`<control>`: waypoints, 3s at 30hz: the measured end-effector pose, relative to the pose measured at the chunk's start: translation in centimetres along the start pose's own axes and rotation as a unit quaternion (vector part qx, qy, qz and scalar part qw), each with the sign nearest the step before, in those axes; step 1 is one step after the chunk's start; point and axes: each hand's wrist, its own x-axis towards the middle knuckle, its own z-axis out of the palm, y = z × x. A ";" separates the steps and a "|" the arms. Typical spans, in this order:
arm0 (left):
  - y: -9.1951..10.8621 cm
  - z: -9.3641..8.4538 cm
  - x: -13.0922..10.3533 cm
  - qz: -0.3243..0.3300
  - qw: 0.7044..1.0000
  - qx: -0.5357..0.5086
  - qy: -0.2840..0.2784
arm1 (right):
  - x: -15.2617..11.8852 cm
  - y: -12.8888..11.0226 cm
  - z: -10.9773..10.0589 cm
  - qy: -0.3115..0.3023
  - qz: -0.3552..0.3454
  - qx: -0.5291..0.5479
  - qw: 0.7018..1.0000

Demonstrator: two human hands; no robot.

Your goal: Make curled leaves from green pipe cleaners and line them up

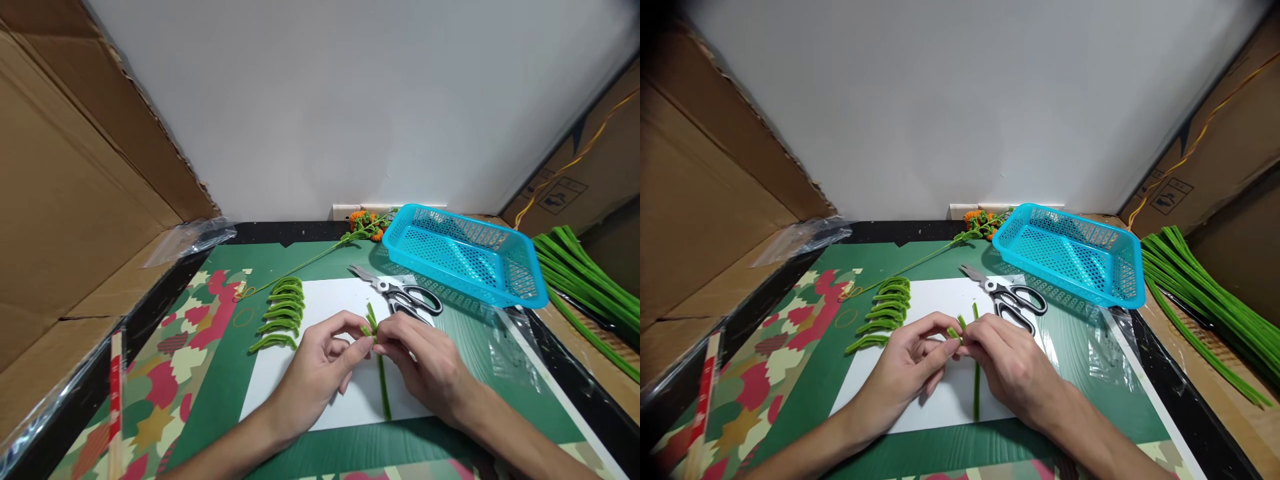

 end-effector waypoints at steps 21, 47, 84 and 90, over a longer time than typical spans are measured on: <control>-0.2 -0.3 0.2 -0.033 0.998 -0.053 0.003 | 0.1 -0.8 -0.3 0.015 0.020 0.018 1.000; 0.1 -0.3 0.3 -0.034 0.999 -0.030 0.014 | 0.4 0.3 -0.9 0.006 0.000 0.020 1.000; 0.6 -0.3 0.2 0.040 0.992 0.042 0.111 | 1.0 -1.0 -1.0 -0.007 0.203 0.151 0.967; 0.6 0.1 -0.3 0.084 0.979 0.102 0.153 | 1.2 -0.9 -0.7 -0.026 0.332 0.329 0.884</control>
